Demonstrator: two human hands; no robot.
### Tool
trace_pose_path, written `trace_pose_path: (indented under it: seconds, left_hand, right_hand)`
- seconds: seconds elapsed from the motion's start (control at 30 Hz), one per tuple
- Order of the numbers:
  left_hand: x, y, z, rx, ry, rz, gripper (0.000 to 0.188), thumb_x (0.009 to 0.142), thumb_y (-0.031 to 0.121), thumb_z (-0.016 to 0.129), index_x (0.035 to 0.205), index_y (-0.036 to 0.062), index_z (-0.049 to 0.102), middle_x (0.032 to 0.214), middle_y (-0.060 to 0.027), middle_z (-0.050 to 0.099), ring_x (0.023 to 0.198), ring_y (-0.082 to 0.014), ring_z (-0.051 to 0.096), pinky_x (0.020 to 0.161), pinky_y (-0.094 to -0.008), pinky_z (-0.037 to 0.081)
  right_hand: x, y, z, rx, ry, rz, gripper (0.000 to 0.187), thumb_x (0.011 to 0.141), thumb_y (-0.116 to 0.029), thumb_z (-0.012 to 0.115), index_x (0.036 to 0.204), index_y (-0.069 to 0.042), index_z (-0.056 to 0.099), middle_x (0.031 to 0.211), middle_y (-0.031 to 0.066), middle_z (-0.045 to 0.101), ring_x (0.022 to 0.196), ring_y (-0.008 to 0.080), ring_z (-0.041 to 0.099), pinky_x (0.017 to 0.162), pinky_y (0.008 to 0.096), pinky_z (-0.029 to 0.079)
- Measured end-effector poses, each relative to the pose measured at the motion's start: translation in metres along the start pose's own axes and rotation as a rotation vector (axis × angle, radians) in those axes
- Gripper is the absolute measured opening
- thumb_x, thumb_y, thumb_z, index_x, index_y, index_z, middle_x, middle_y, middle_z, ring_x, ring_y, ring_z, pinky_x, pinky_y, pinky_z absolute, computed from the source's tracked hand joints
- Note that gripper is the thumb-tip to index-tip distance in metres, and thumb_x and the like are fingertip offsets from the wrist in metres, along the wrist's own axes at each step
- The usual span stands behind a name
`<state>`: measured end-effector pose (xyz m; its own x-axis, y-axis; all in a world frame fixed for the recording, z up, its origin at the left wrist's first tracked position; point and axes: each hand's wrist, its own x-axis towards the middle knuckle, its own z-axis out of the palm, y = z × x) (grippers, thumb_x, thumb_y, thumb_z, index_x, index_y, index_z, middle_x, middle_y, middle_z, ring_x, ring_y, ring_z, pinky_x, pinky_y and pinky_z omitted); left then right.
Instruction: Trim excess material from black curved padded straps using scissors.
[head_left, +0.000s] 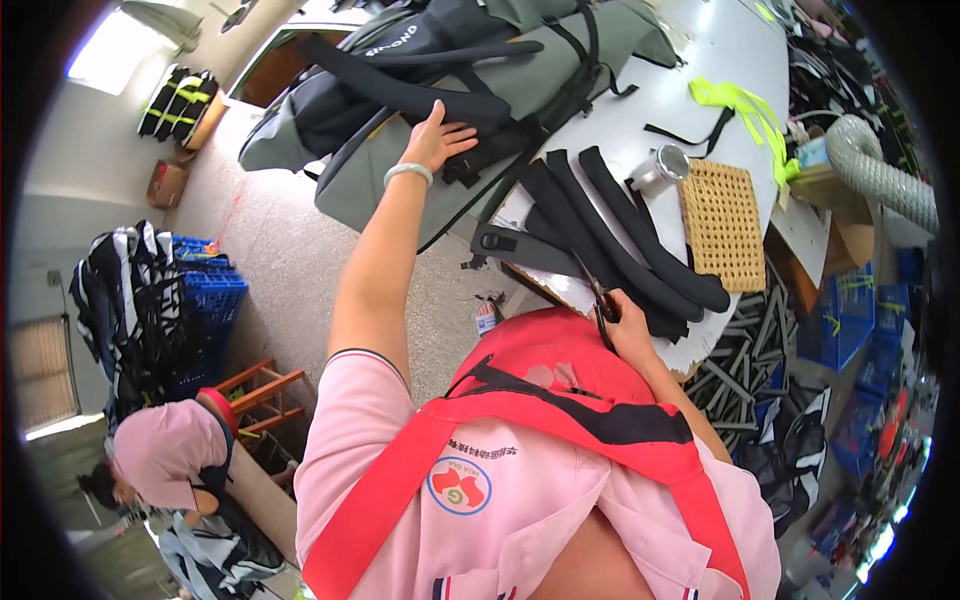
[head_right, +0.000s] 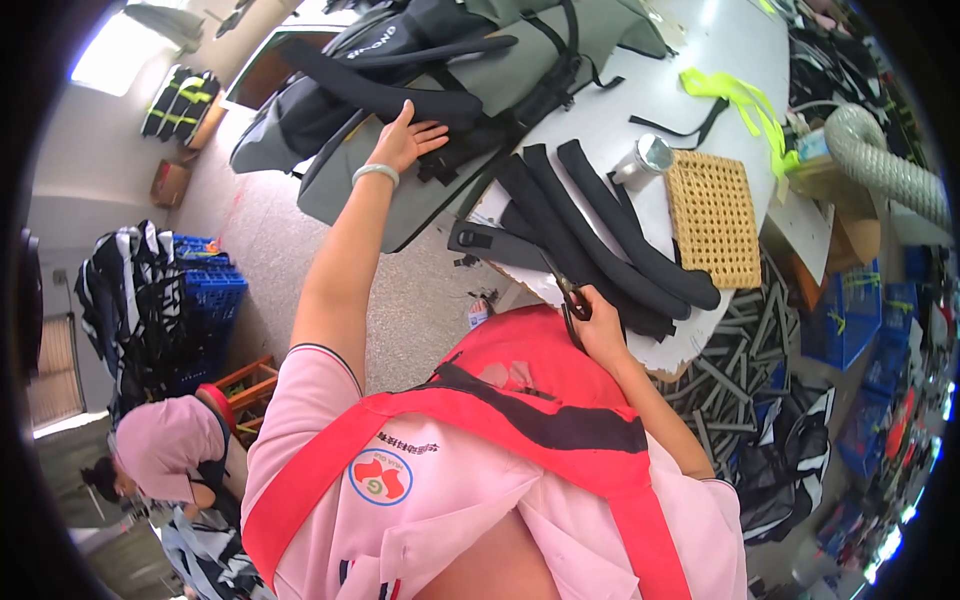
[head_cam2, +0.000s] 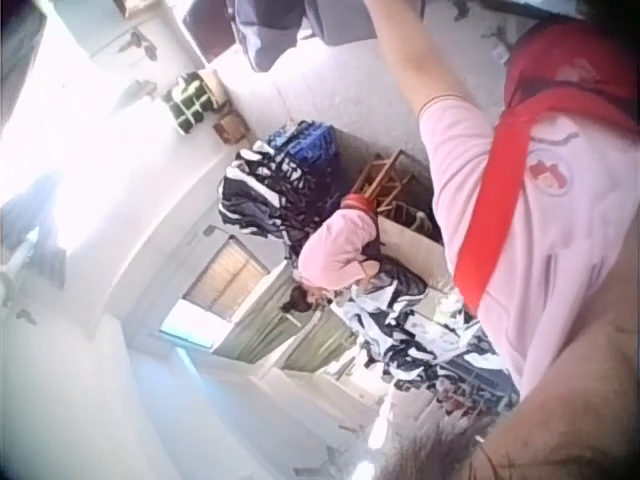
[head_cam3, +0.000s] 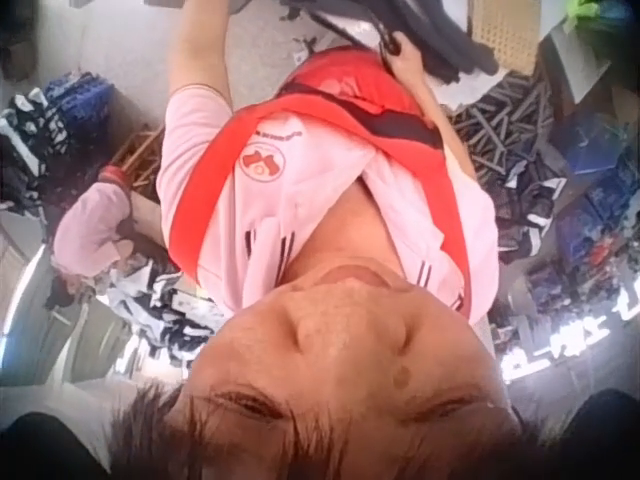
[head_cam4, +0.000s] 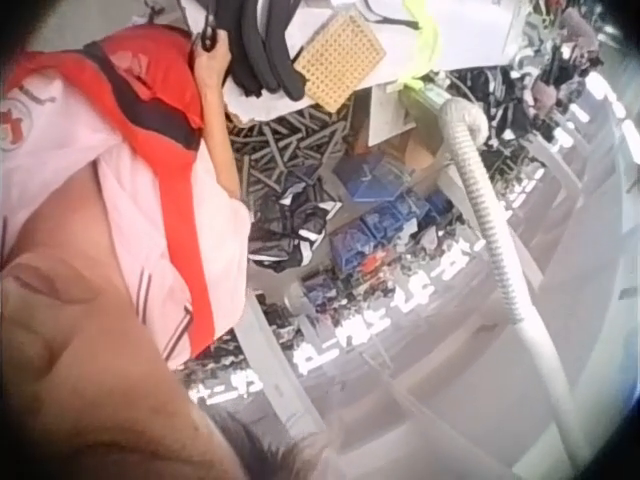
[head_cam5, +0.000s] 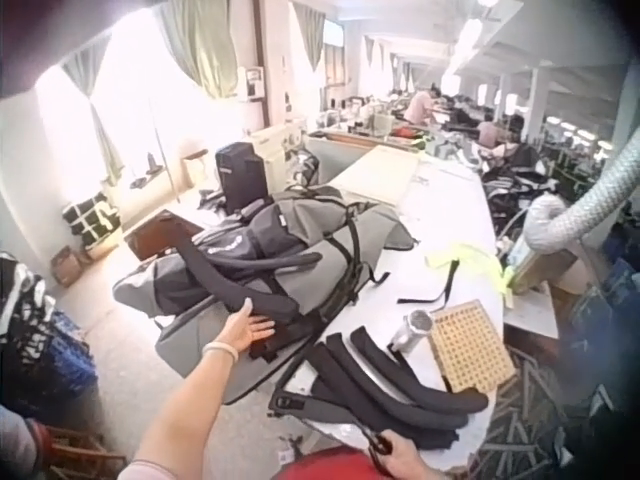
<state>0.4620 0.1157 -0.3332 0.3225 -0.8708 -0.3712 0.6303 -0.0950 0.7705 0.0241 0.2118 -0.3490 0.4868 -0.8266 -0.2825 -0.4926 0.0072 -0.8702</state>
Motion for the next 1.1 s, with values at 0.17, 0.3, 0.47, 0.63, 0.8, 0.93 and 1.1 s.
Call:
trace_pose_path:
  seconds: [0.17,0.3,0.47,0.63,0.8,0.93,1.1]
  left_hand:
    - [-0.016,-0.053,-0.001,0.196,0.023,-0.067,0.053,0.098,0.032,0.053,0.134,-0.0047,0.039,0.121,-0.0230,0.055,0.101,-0.0335,0.062,0.082,-0.0421,0.057]
    - [-0.058,-0.117,-0.001,0.421,0.032,-0.068,0.039,0.091,0.012,0.061,0.127,-0.0002,0.052,0.097,-0.0092,0.065,0.077,-0.0174,0.065,0.067,-0.0287,0.056]
    - [-0.088,-0.169,-0.023,0.585,0.085,-0.002,0.036,0.086,0.008,0.063,0.120,-0.0021,0.058,0.092,-0.0082,0.068,0.074,-0.0152,0.065,0.064,-0.0268,0.054]
    - [-0.133,-0.195,0.015,0.935,-0.195,0.045,0.024,0.082,0.004,0.064,0.105,-0.0037,0.066,0.080,-0.0066,0.069,0.074,-0.0122,0.065,0.069,-0.0258,0.051]
    - [-0.142,-0.214,0.033,0.846,-0.250,-0.048,0.022,0.083,0.005,0.064,0.103,-0.0033,0.067,0.083,-0.0087,0.069,0.074,-0.0129,0.065,0.071,-0.0265,0.052]
    - [-0.147,-0.207,0.043,0.789,-0.319,-0.071,0.022,0.087,0.008,0.063,0.105,-0.0030,0.066,0.086,-0.0071,0.069,0.075,-0.0139,0.065,0.069,-0.0267,0.052]
    - [-0.158,-0.164,0.052,0.184,-0.267,-0.513,0.055,0.098,0.047,0.047,0.120,-0.0020,0.058,0.100,-0.0121,0.068,0.085,-0.0201,0.067,0.070,-0.0306,0.056]
  right_hand:
    - [-0.004,0.020,0.004,0.094,0.019,0.121,0.016,0.084,-0.007,0.068,0.091,0.000,0.055,0.069,0.0058,0.053,0.067,0.0074,0.047,0.063,0.0244,0.042]
    - [-0.006,0.017,0.005,-0.018,0.100,0.059,0.017,0.084,-0.008,0.068,0.092,0.000,0.056,0.069,0.0084,0.056,0.066,0.0091,0.050,0.064,0.0265,0.044]
    - [-0.005,0.014,0.001,-0.157,0.109,0.046,0.020,0.080,-0.003,0.067,0.095,0.001,0.055,0.084,0.0138,0.062,0.074,0.0218,0.059,0.071,0.0320,0.048]
    - [0.017,0.029,-0.025,-0.556,0.419,-0.395,0.038,0.067,0.009,0.061,0.102,-0.002,0.051,0.106,0.0142,0.059,0.102,0.0342,0.055,0.085,0.0409,0.046]
    - [0.034,0.045,-0.049,-0.711,0.368,-0.202,0.029,0.070,0.002,0.066,0.094,-0.005,0.052,0.088,0.0128,0.059,0.089,0.0342,0.058,0.075,0.0429,0.048]
    - [0.022,0.013,-0.073,-0.577,0.498,-0.298,0.023,0.070,0.001,0.067,0.089,-0.005,0.056,0.082,0.0129,0.060,0.083,0.0335,0.059,0.069,0.0423,0.048]
    - [-0.026,-0.074,-0.084,-0.287,0.287,-0.346,0.041,0.063,0.014,0.065,0.099,-0.005,0.068,0.083,0.0069,0.056,0.079,0.0219,0.057,0.069,0.0303,0.049]
